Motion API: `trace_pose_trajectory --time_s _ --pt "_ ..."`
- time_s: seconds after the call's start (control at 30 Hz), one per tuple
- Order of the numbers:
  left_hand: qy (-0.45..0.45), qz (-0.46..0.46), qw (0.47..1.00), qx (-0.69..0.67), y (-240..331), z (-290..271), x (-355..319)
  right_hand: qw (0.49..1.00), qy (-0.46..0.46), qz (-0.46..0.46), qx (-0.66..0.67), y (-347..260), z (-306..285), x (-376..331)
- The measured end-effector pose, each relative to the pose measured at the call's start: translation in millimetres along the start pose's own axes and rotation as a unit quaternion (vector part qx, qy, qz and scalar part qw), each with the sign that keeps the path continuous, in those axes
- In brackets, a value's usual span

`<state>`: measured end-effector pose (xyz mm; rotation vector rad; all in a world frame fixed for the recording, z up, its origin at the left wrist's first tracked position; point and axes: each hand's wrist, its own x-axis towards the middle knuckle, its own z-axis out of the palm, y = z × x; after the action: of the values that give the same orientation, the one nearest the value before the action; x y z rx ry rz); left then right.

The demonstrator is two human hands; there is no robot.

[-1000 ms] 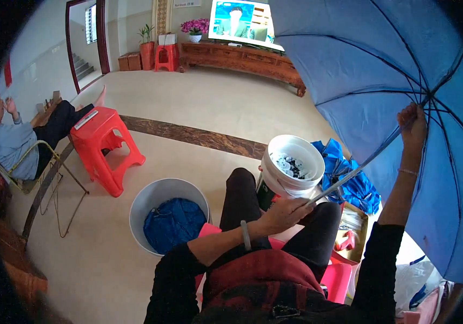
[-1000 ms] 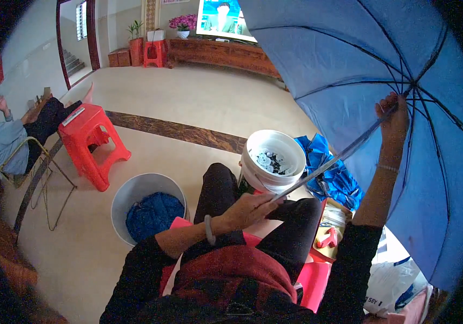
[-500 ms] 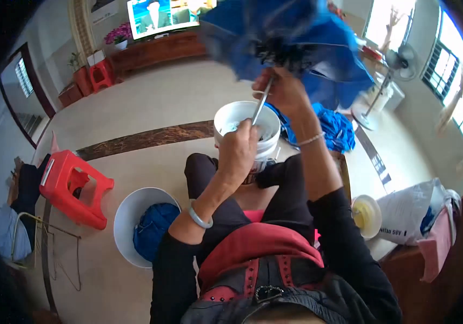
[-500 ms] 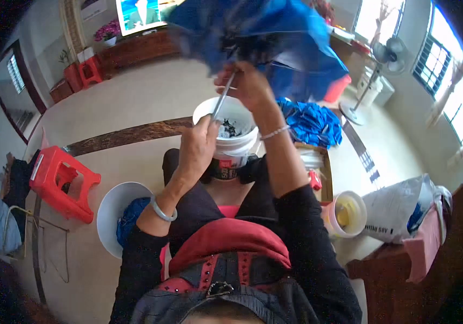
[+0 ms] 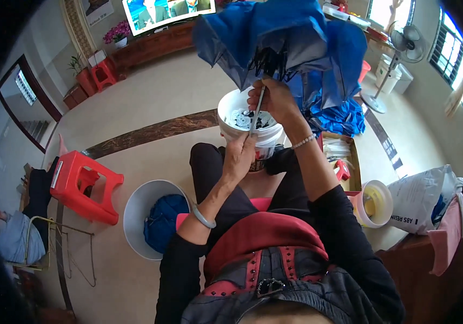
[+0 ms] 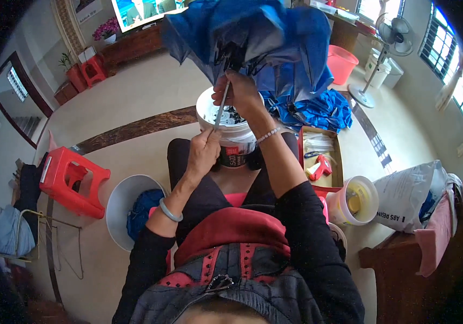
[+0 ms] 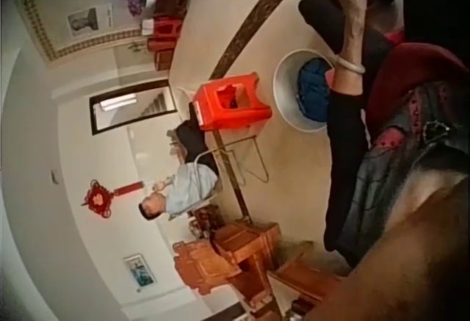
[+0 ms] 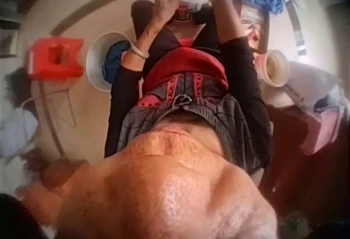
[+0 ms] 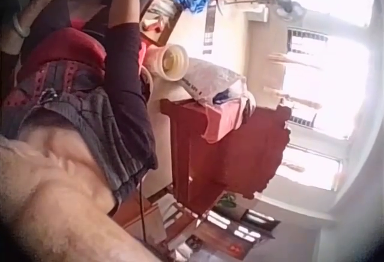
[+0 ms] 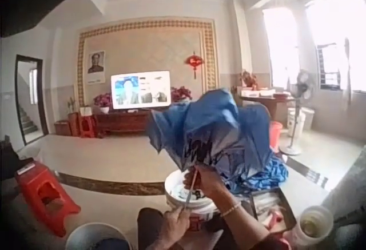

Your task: The person opens an umbrella frame, fits an umbrella canopy onto the ribs, and secures the fabric to the umbrella ribs using a glue gun.

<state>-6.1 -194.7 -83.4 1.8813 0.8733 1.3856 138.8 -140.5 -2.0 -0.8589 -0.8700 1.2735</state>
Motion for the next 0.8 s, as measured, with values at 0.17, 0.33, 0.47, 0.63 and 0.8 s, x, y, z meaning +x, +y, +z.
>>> trace_pose_trajectory --time_s 0.17,0.33,0.47,0.63,0.8 --pt "-0.077 -0.107 0.991 0.021 19 -4 -8 0.997 -0.003 -0.009 0.078 23 -3 -3" --pt "0.088 0.262 0.937 0.213 67 -28 6 0.995 0.095 -0.023 -0.036 69 -25 -29" --pt "0.223 0.169 0.945 0.168 77 -85 54 0.995 0.014 0.009 -0.099 96 -27 -59" --pt "0.033 -0.149 0.986 0.066 -3 -121 44 0.965 -0.182 0.081 -0.173 104 7 -86" --pt "-0.147 0.074 0.928 0.335 -52 -111 -1 0.921 -0.259 0.075 -0.280 100 19 -97"
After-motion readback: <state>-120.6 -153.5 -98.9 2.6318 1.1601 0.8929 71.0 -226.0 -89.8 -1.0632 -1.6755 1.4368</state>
